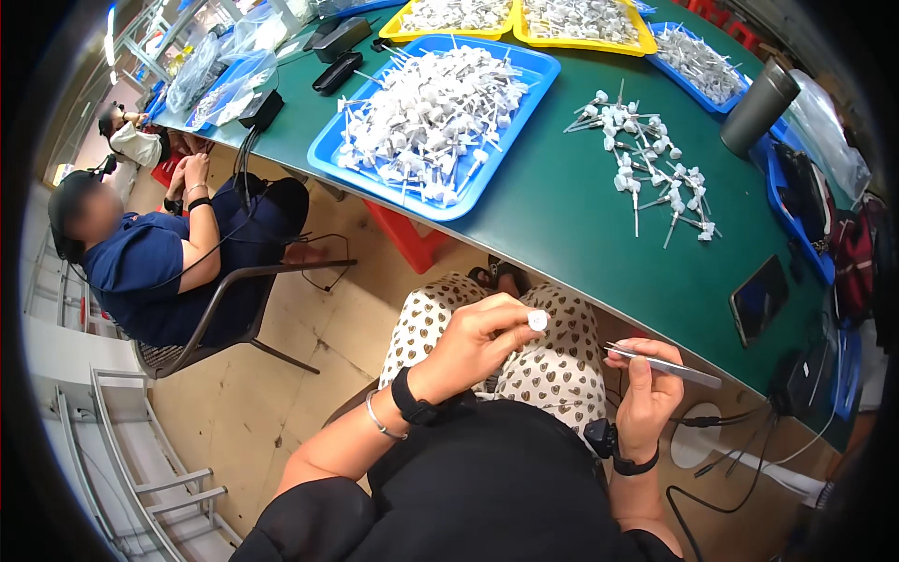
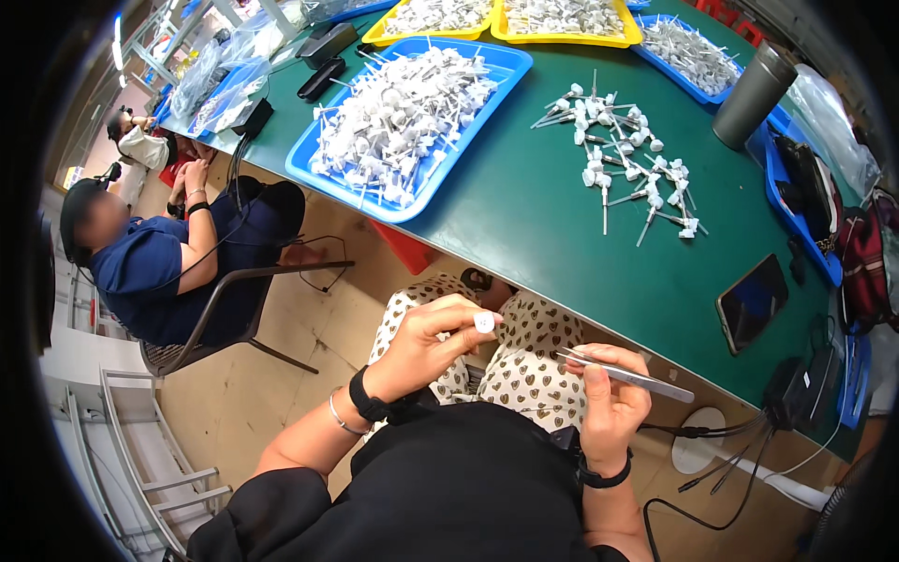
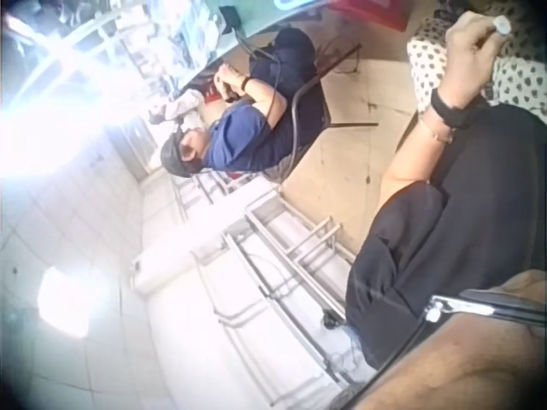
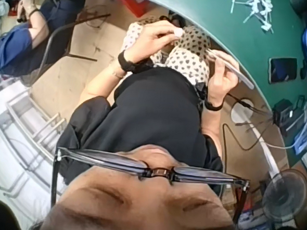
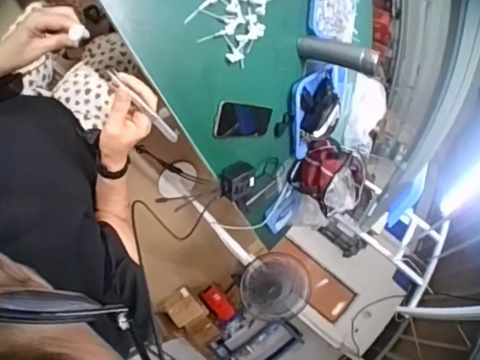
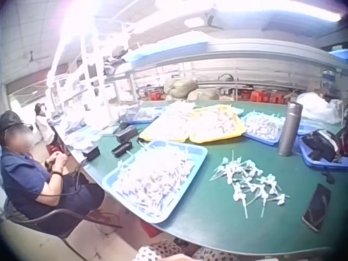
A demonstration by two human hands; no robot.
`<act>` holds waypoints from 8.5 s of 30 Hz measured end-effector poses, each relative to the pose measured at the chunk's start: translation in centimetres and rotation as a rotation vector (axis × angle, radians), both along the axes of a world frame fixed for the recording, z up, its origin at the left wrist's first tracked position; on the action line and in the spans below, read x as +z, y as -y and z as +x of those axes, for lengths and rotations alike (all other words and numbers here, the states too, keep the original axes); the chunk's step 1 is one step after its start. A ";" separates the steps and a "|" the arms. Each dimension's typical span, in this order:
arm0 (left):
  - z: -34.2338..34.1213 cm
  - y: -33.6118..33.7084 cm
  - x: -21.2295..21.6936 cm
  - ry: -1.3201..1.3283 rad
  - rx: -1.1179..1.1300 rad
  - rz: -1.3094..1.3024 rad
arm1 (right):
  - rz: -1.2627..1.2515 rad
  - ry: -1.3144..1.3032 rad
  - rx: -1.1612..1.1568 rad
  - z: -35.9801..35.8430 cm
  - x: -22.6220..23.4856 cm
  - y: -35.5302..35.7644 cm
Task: The person uses tweezers to pick up small white plastic components from a tray and places them onto a green work surface. They repeat this pick-and-place action continuously, handling one component at a time.
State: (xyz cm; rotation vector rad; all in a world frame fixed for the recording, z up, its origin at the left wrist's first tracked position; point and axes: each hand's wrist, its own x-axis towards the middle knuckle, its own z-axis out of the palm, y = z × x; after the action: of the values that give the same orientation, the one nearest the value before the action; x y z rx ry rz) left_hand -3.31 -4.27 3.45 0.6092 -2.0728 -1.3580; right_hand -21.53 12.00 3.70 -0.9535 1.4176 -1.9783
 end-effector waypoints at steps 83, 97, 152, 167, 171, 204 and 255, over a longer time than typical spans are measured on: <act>-9.4 1.4 8.9 -0.003 -0.081 0.119 | -0.143 0.120 -0.057 -4.0 3.3 -3.2; -0.6 -2.0 1.9 -0.031 -0.096 0.301 | -0.036 -0.016 0.082 3.4 2.4 2.6; 1.2 -2.1 -0.2 -0.020 -0.071 0.068 | 0.128 -0.305 0.092 5.0 1.7 4.1; 1.5 -1.9 -0.3 -0.039 -0.114 0.012 | 0.192 -0.629 0.150 4.4 3.1 4.1; 1.5 -1.8 -0.3 -0.077 -0.137 0.061 | 0.183 -0.443 0.154 4.6 2.9 3.8; 1.7 -2.1 -0.9 -0.080 -0.059 0.104 | 0.153 -0.334 0.107 5.3 1.4 3.3; 1.9 -2.2 -1.3 -0.062 -0.058 0.031 | 0.135 -0.586 0.184 4.8 2.3 4.3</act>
State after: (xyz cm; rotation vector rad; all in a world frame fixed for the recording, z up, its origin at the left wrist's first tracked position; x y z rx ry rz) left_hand -1.45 -2.09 2.17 0.5161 -2.0378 -1.4259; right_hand -16.72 7.67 5.96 -1.6202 1.6606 -1.5060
